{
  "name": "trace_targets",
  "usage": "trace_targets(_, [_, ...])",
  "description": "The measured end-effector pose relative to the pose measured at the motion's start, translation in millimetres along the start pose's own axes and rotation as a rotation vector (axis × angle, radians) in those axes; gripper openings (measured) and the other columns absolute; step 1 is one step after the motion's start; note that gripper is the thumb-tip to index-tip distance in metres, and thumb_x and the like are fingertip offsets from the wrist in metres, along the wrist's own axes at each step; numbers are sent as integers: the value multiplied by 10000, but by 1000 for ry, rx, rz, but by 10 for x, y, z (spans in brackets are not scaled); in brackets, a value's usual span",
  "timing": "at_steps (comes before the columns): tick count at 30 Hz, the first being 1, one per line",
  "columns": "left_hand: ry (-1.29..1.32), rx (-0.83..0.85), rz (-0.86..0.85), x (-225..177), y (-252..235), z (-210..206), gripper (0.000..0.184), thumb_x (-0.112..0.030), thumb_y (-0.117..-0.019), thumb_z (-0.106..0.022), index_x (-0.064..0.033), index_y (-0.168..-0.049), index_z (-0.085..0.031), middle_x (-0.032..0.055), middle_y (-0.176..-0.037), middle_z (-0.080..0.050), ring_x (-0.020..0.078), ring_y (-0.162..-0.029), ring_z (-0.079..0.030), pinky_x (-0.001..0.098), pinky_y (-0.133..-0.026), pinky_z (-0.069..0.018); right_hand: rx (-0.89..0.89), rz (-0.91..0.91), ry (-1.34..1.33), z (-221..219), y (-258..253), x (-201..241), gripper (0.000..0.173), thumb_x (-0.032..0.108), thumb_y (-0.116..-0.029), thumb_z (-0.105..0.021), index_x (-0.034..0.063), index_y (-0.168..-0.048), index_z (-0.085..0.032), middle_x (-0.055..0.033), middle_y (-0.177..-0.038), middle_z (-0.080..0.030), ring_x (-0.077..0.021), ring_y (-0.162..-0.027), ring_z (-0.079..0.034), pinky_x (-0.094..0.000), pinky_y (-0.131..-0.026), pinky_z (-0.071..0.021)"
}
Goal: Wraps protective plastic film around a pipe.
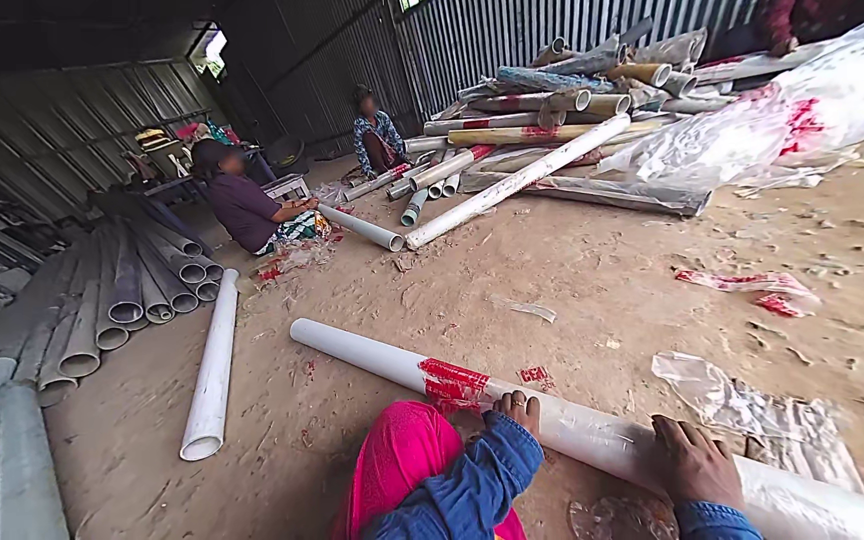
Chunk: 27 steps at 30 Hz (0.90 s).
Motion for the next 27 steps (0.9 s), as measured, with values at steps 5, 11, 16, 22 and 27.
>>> trace_targets(5, [-86,123,18,174,-56,-71,514,-158,-975,-661,-61,-1462,-531,212,-1501,-514,395,-1431,-439,617,-1181,-289,40,-59,-28,52,89,-13,154,2,-979,-601,-84,-1034,-716,-334,-1033,-704,-555,-1027,-675,-704,-907,-477])
trace_targets(11, [88,36,-7,233,-64,-1,428,-136,-956,-658,-87,-1379,-612,190,-1429,-574,361,-1398,-477,571,-1203,-252,142,-197,-273,252,-22,312,161,28,-957,-631,-89,-1015,-725,-304,-1003,-699,-464,-951,-692,-620,-868,-530])
trace_targets(16, [218,-81,-62,292,-154,-192,386,-217,-894,-770,-135,-1267,-710,178,-1321,-633,374,-1316,-528,601,-1180,-251,402,-262,-247,64,-14,446,192,99,-1003,-628,-26,-1076,-754,-211,-1062,-746,-324,-999,-718,-496,-936,-541])
trace_targets(22, [298,-126,-144,292,-159,-169,207,-176,-925,-724,-86,-1110,-749,162,-1225,-666,359,-1269,-558,607,-1171,-255,605,-330,-3,-14,-132,363,229,124,-1041,-575,12,-1160,-737,-217,-1149,-734,-385,-1106,-695,-585,-1004,-497])
trace_targets(27, [290,-100,-202,270,-165,-194,208,-174,-936,-716,-110,-1132,-746,171,-1218,-662,374,-1259,-558,628,-1131,-290,590,-207,-139,-159,-331,823,162,65,-988,-650,6,-1085,-767,-193,-1115,-736,-335,-996,-718,-529,-930,-554])
Point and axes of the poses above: each hand's wrist, its own y-axis away from the middle knuckle, its own z-axis out of the back of the hand, x = y × z, the point moved 9 cm from there along -y, towards the middle knuckle
